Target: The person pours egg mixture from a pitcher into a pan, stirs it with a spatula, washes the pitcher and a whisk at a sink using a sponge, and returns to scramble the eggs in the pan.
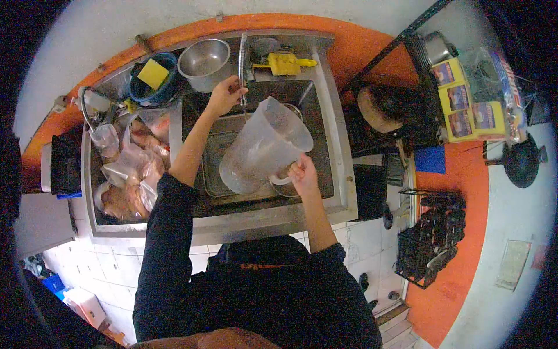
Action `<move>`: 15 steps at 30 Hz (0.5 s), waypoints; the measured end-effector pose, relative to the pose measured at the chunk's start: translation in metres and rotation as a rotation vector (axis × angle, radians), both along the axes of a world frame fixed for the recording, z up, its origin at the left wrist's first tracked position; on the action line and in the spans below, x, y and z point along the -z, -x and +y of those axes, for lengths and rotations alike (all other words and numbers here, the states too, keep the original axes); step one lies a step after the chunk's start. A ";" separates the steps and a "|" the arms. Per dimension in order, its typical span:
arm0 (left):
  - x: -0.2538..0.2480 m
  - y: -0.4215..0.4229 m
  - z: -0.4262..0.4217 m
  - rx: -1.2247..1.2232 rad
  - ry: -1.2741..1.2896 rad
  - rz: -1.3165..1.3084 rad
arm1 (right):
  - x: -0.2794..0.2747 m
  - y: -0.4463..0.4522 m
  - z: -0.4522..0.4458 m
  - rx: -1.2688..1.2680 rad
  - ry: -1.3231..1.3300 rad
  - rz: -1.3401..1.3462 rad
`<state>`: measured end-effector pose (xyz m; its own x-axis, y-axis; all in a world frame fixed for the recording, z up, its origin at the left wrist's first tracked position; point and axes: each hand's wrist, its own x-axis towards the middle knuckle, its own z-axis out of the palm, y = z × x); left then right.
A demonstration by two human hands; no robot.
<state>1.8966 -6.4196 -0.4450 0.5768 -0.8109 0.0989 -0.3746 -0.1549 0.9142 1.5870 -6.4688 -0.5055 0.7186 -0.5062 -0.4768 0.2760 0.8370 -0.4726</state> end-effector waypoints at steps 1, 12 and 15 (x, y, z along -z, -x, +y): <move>-0.002 0.004 -0.002 0.005 0.002 -0.002 | -0.001 0.003 0.006 -0.008 0.037 0.005; -0.053 0.031 -0.004 0.057 0.060 0.564 | 0.022 -0.056 0.047 -0.203 1.624 1.026; -0.063 0.024 0.001 0.121 0.032 0.507 | -0.046 -0.084 0.045 -0.567 1.529 1.038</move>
<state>1.8721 -6.4181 -0.3822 0.4608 -0.8760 -0.1424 0.1032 -0.1065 0.9889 1.6714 -6.4242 -0.4595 0.6948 -0.6888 -0.2071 -0.6637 -0.5031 -0.5535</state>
